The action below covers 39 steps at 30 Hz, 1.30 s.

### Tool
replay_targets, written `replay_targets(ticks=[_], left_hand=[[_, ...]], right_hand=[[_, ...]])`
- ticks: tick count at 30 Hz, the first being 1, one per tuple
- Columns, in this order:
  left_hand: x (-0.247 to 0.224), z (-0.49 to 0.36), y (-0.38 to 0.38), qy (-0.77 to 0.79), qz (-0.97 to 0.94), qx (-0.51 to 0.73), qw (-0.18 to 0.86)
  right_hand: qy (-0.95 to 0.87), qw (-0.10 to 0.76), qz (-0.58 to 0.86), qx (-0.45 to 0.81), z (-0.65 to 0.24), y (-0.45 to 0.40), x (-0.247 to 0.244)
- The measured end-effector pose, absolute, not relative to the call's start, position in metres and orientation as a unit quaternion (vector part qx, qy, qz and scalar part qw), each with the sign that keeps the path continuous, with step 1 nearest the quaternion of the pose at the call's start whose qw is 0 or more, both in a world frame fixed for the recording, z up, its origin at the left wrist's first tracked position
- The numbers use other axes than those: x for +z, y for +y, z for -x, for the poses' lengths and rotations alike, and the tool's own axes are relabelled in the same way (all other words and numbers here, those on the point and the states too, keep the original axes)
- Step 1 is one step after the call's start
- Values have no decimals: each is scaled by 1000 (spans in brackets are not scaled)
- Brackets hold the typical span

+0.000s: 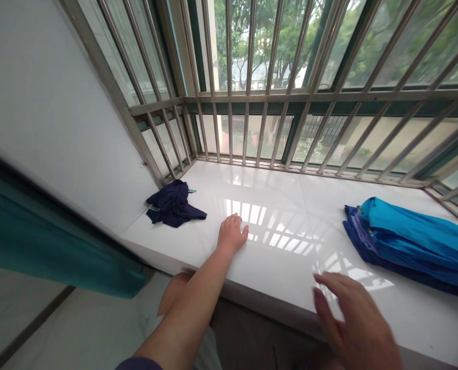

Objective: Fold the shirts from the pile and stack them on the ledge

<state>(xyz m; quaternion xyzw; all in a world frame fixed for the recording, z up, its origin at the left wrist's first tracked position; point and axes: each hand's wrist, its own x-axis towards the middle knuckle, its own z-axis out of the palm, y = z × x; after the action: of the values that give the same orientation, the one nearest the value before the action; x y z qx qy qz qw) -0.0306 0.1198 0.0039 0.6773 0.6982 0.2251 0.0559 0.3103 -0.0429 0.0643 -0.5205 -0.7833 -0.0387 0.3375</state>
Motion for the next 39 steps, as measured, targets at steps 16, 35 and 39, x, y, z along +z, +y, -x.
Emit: replay_targets(ticks=[16,35,39], left_hand=[[12,36,105,780,-572,253,3],[15,30,-14,570,-786,209,112],[25,7,-76,445,-837,285,143]], right_hand=[[-724,163,668,-50,-294,-8,-21],[-724,146,671,-56,-291,-9,-15],[-725,143,671,-56,-290,-9,-14]])
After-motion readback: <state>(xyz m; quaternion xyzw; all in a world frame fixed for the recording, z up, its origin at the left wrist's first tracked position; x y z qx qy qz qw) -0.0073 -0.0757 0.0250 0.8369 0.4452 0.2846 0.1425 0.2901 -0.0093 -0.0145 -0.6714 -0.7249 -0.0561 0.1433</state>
